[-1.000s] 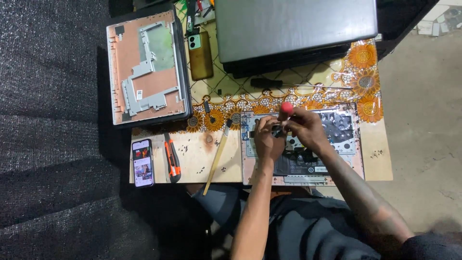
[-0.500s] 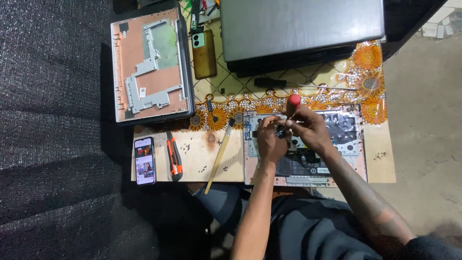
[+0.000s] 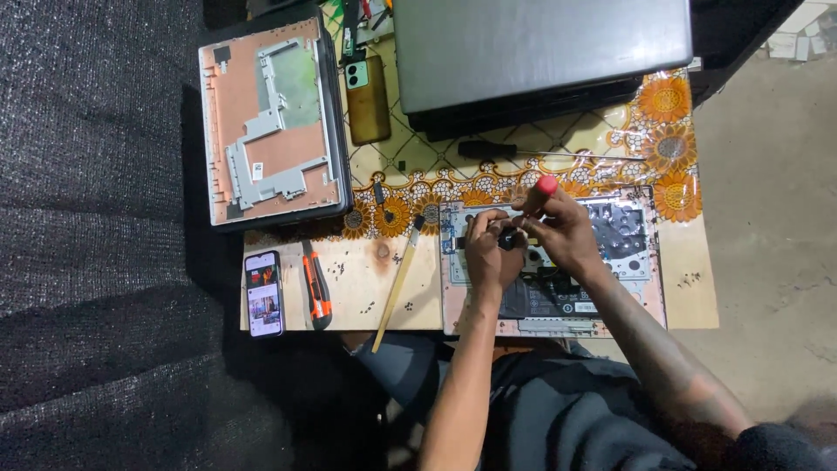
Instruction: The person uses a screwdriver to remove screws from a laptop battery, then lifts the battery out of the chassis. They place the battery on the table and continue to work on the laptop's internal components.
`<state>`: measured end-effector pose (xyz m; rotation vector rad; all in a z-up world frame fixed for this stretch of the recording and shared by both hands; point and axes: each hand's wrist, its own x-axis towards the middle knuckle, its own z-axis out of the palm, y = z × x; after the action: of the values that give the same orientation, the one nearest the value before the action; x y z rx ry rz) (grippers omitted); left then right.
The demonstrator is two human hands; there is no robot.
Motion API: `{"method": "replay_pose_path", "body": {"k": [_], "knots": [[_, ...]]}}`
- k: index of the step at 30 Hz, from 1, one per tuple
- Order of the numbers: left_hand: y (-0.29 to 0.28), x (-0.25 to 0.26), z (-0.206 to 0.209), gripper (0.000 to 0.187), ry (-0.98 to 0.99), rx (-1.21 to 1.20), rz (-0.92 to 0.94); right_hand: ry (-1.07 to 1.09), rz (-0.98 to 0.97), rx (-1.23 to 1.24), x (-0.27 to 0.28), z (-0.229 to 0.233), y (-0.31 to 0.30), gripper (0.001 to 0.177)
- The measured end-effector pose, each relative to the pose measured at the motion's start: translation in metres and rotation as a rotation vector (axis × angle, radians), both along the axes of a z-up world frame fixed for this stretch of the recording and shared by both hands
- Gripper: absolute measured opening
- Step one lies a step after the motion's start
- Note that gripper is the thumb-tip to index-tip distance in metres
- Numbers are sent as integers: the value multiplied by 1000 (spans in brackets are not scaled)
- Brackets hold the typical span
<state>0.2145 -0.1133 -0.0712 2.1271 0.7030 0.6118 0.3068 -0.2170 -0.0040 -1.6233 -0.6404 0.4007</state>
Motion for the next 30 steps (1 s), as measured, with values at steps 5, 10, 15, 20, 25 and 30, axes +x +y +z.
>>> {"method": "replay_pose_path", "body": {"k": [5, 10, 15, 20, 25, 30], "knots": [[-3, 0, 12, 11, -94, -17, -13, 138, 42, 92, -3, 13, -1, 10], [-6, 2, 25, 26, -37, -113, 31, 45, 18, 98, -4, 10, 3, 9], [-5, -1, 21, 16, -61, -73, 9, -84, 14, 36, -4, -1, 1, 11], [-5, 1, 11, 9, -41, -11, 2, 7, 30, 88, 0, -5, -4, 15], [-1, 1, -4, 10, -71, -26, -5, -3, 34, 90, -3, -7, -6, 17], [-1, 1, 13, 3, -174, -42, -35, 20, -44, 168, -2, -11, -8, 19]]}}
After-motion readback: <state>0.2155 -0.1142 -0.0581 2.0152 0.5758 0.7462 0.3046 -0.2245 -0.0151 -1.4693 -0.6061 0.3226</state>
